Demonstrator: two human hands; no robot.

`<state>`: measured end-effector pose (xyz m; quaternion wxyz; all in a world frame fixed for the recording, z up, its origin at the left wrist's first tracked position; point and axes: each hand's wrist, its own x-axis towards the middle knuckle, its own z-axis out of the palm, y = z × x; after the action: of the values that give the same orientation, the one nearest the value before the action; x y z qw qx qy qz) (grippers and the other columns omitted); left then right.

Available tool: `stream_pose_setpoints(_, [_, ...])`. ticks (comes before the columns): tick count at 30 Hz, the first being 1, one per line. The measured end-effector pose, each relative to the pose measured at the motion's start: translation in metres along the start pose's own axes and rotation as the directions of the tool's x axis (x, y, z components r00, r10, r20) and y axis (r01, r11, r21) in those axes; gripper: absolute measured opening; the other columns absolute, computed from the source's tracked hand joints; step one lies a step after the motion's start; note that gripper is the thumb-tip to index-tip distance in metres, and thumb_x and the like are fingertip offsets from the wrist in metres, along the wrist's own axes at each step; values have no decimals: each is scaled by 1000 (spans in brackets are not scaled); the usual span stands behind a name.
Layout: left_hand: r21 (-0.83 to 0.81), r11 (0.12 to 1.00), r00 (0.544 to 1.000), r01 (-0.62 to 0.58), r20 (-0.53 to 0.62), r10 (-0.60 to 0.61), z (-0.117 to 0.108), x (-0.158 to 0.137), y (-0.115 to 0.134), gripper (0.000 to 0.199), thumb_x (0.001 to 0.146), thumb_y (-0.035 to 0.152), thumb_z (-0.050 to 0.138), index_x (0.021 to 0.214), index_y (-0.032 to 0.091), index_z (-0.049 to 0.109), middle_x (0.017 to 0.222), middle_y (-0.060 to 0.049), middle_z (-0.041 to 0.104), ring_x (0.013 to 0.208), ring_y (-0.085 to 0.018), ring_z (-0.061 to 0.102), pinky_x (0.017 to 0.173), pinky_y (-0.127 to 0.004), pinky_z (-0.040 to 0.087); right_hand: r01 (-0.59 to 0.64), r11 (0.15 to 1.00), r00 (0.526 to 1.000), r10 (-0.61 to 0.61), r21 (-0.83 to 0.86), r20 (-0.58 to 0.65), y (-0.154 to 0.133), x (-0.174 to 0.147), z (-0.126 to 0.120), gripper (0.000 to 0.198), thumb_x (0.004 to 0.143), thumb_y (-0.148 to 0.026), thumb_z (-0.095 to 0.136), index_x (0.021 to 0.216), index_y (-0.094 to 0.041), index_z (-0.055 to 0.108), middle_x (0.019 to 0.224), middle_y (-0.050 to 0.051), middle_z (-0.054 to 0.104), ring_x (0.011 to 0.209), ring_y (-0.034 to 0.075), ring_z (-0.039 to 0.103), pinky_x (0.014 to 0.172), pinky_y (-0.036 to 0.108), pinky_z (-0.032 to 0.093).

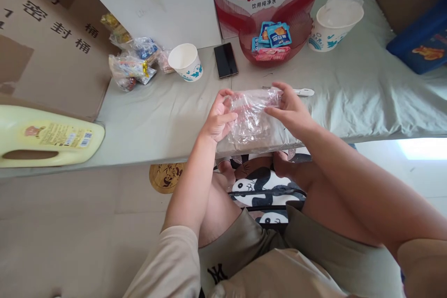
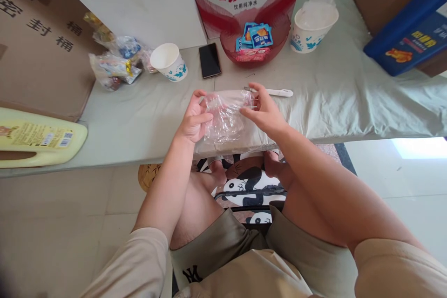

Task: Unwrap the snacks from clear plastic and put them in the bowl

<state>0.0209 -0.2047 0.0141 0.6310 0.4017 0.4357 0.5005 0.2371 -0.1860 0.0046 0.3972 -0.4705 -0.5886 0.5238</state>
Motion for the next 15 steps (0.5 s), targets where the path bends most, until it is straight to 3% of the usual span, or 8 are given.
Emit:
stream_pose_setpoints(3, [25, 999, 998, 38, -51, -36, 2, -2, 3, 65, 67, 5, 68, 122, 35, 54, 124, -1, 63, 116, -24, 68, 84, -37, 60, -52, 988, 994, 37, 144, 104, -6, -2, 1, 40, 78, -49, 69, 108, -24, 63, 111, 6, 67, 111, 27, 62, 98, 44, 49])
stream_pose_setpoints(7, [28, 1000, 998, -1, -65, 3, 3, -1, 5, 67, 71, 10, 68, 131, 36, 52, 122, -3, 67, 114, -24, 70, 85, -39, 59, -120, 987, 985, 105, 107, 138, -11, -4, 5, 30, 72, -44, 77, 77, -22, 57, 83, 2, 65, 91, 22, 65, 93, 42, 49])
stream_pose_setpoints(9, [22, 998, 997, 66, -33, -65, 2, 1, 3, 55, 73, 16, 70, 125, 30, 58, 115, -5, 71, 107, -24, 72, 83, -38, 60, -94, 982, 993, 80, 166, 86, -11, -3, 7, 30, 74, -43, 76, 77, -22, 54, 77, 0, 63, 86, 20, 65, 90, 41, 51])
stream_pose_setpoints(12, [56, 971, 971, 233, 38, -235, 1, 5, -2, 28, 73, 20, 71, 100, 19, 66, 95, -8, 75, 90, -22, 75, 75, -31, 59, -76, 963, 997, 70, 257, 36, -11, -2, 9, 34, 75, -46, 77, 84, -24, 53, 75, -1, 64, 78, 17, 65, 82, 38, 55])
stream_pose_setpoints(15, [78, 968, 971, 239, -21, -238, 3, 8, -7, 17, 76, 21, 68, 92, 20, 65, 82, -4, 74, 78, -19, 74, 68, -28, 58, -111, 974, 991, 93, 196, 101, -9, -1, 6, 38, 72, -48, 80, 87, -23, 56, 74, 0, 66, 70, 16, 64, 68, 33, 55])
